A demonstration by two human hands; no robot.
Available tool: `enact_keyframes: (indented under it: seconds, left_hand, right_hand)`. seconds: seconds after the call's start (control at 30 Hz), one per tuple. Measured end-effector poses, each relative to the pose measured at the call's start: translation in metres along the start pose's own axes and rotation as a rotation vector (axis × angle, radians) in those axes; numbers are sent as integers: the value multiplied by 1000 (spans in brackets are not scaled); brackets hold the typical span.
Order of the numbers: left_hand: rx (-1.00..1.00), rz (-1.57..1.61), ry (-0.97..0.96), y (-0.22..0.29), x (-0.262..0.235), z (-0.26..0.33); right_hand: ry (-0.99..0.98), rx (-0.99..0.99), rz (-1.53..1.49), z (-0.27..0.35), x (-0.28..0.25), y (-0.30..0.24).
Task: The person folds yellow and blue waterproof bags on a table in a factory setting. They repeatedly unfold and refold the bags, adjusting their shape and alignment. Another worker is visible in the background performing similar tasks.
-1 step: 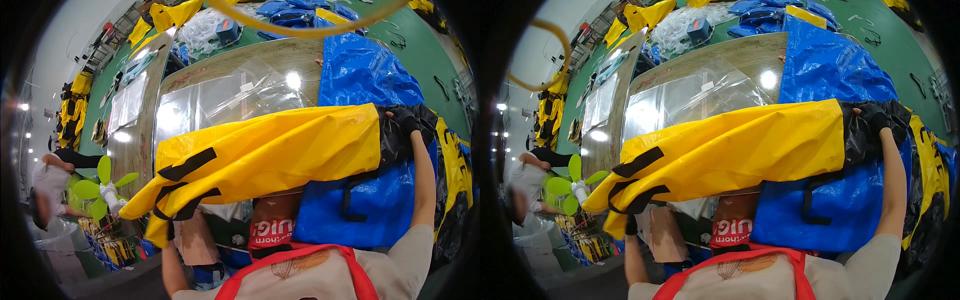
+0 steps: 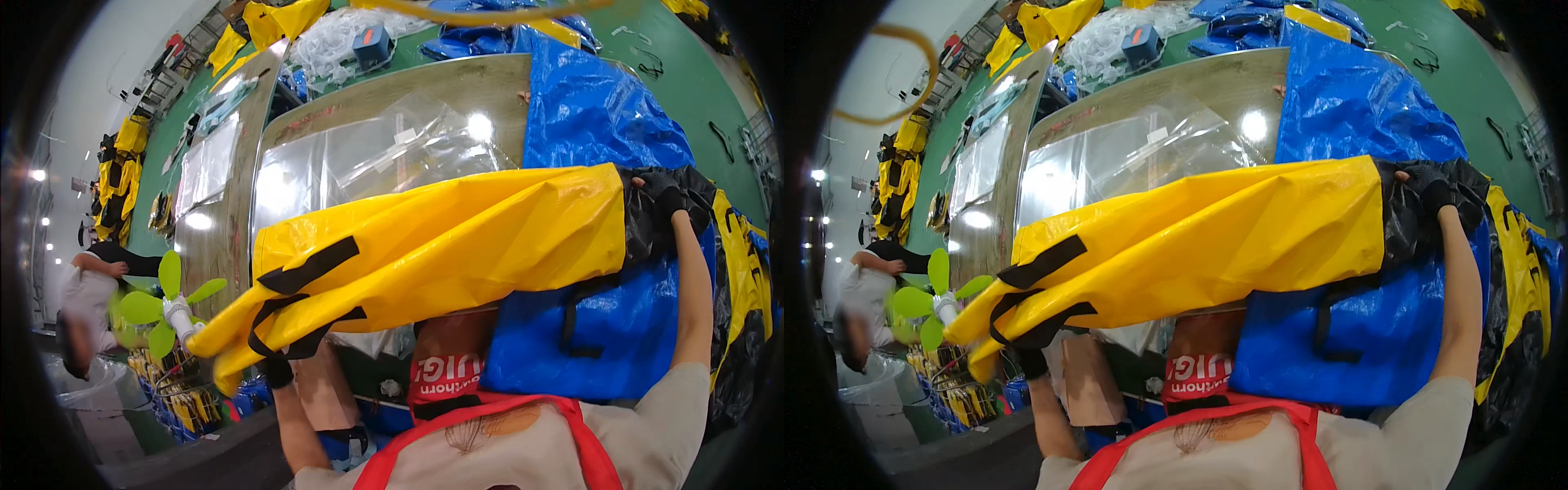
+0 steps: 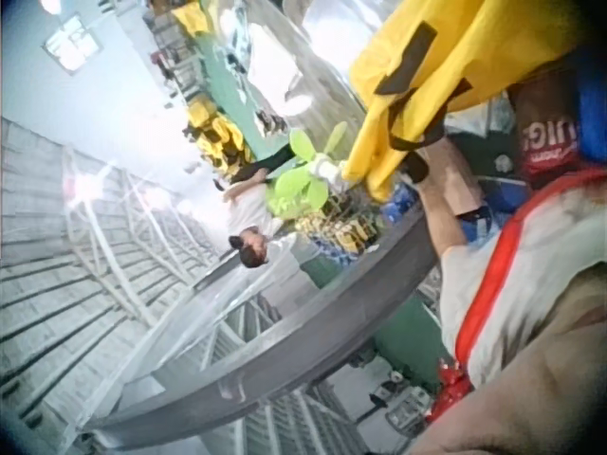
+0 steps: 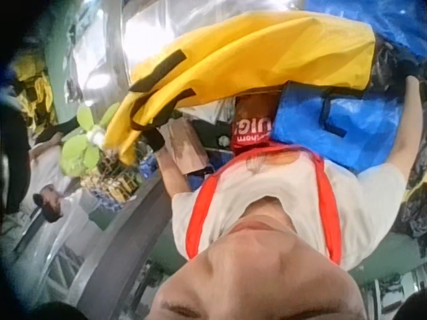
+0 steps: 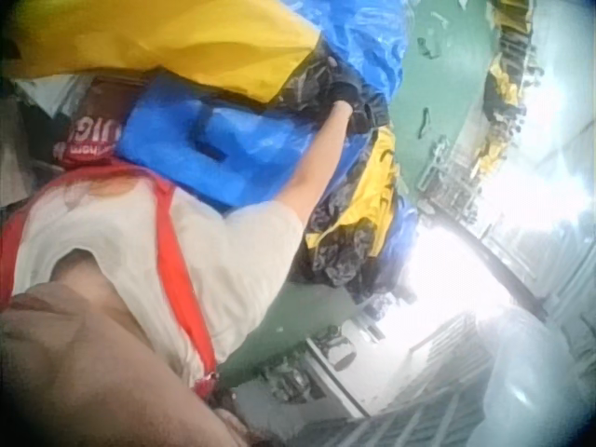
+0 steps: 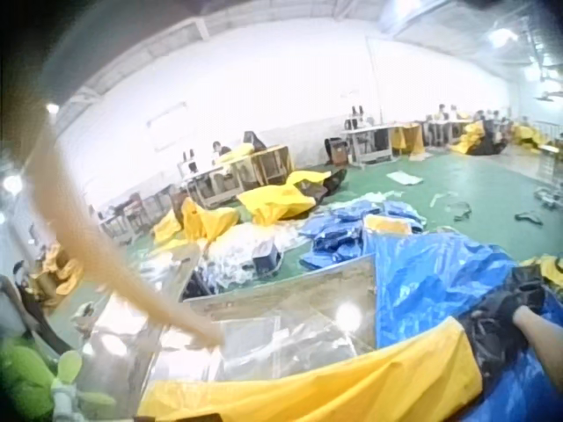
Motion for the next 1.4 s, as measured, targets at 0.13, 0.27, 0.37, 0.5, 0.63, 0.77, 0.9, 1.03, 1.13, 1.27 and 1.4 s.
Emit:
enact_keyframes:
  seconds: [0.13, 0.27, 0.37, 0.5, 0.63, 0.77, 0.9, 1.03, 1.13, 1.27, 1.4]
  left_hand:
    - [-182, 151, 229, 77, 2, -68]
    - [195, -1024, -165, -10, 23, -62]
    - [-283, -886, -345, -10, 73, -63]
    - [-152, -1208, -182, 21, 50, -73]
    - [204, -68, 81, 274, 123, -88]
    - [1143, -64, -479, 561, 261, 29]
    - [994, -101, -515, 575, 346, 68]
    - [1016, -72, -505, 577, 350, 73]
    - [1013, -74, -515, 578, 351, 75]
    - [1019, -138, -503, 564, 350, 72]
    - [1000, -169, -495, 507, 317, 65]
  right_hand:
    - [96, 1, 71, 16, -4, 46]
    - [-70, 32, 200, 13, 4, -4]
    - [7, 32, 300, 13, 6, 7]
    - [-68, 134, 386, 8, 9, -17]
    - [-156, 93, 360, 7, 8, -16]
    - [-33, 165, 409, 14, 3, -5]
    - [774, -416, 66, 79, -57, -55]
    - [1066, -102, -1083, 168, -27, 7]
    - [871, 87, -1488, 170, 13, 40]
    - [716, -272, -1107, 173, 5, -90]
    - [498, -889, -280, 204, 39, -302]
Point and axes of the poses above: each hand's wrist, its own z-axis away from the middle knuckle, its own x-axis out of the palm, y = z × x, the point moved 5 cm from there along -z, towards the middle knuckle, and after that the axes turned 12 degrees about -z, right-handed, at the moved point
